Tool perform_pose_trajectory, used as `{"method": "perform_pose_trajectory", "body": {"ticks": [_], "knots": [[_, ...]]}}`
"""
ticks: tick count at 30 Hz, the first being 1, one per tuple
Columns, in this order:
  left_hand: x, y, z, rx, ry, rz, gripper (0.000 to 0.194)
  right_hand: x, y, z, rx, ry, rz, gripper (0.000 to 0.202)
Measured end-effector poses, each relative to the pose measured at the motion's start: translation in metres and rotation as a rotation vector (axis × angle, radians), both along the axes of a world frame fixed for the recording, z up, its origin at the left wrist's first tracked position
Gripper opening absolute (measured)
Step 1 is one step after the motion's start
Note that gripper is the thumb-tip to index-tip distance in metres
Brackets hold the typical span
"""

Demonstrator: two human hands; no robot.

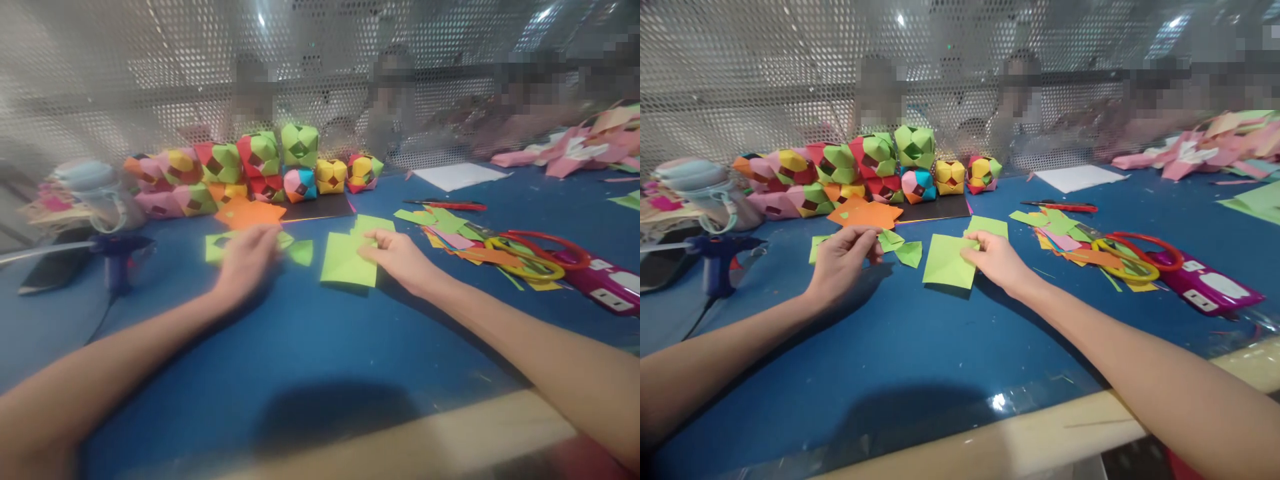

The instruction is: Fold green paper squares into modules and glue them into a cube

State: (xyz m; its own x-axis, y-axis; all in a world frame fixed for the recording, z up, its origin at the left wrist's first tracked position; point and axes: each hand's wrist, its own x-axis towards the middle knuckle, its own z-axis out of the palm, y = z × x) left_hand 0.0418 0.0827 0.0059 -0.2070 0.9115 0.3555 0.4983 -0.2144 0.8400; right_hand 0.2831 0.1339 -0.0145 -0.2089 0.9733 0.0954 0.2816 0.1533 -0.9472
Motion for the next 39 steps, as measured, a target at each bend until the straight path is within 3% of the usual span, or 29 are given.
{"method": "perform_pose_trajectory", "body": {"ticks": [5,9,13,23,31,39], "knots": [[0.0,0.002,-0.004,-0.002,0.062,0.035,0.02,-0.003,-0.002,-0.005,-0.032,-0.037,0.03,0.032],[0.009,-0.01,-0.006,-0.025,0.031,-0.07,0.018,-0.004,-0.006,0.0,-0.052,-0.026,0.074,0.03],[0.015,-0.021,-0.01,-0.182,-0.041,-0.186,0.021,-0.004,-0.011,0.004,-0.032,-0.052,0.131,0.03],[0.027,-0.027,-0.001,-0.482,-0.534,-0.516,0.033,-0.005,-0.017,0.004,-0.028,-0.096,0.211,0.023],[0.019,-0.028,-0.015,-0.371,-0.394,-0.533,0.023,-0.006,-0.019,0.007,-0.044,-0.089,0.233,0.021],[0.018,-0.028,-0.015,-0.369,-0.369,-0.573,0.02,-0.008,-0.021,0.011,-0.117,-0.048,0.258,0.021]]}}
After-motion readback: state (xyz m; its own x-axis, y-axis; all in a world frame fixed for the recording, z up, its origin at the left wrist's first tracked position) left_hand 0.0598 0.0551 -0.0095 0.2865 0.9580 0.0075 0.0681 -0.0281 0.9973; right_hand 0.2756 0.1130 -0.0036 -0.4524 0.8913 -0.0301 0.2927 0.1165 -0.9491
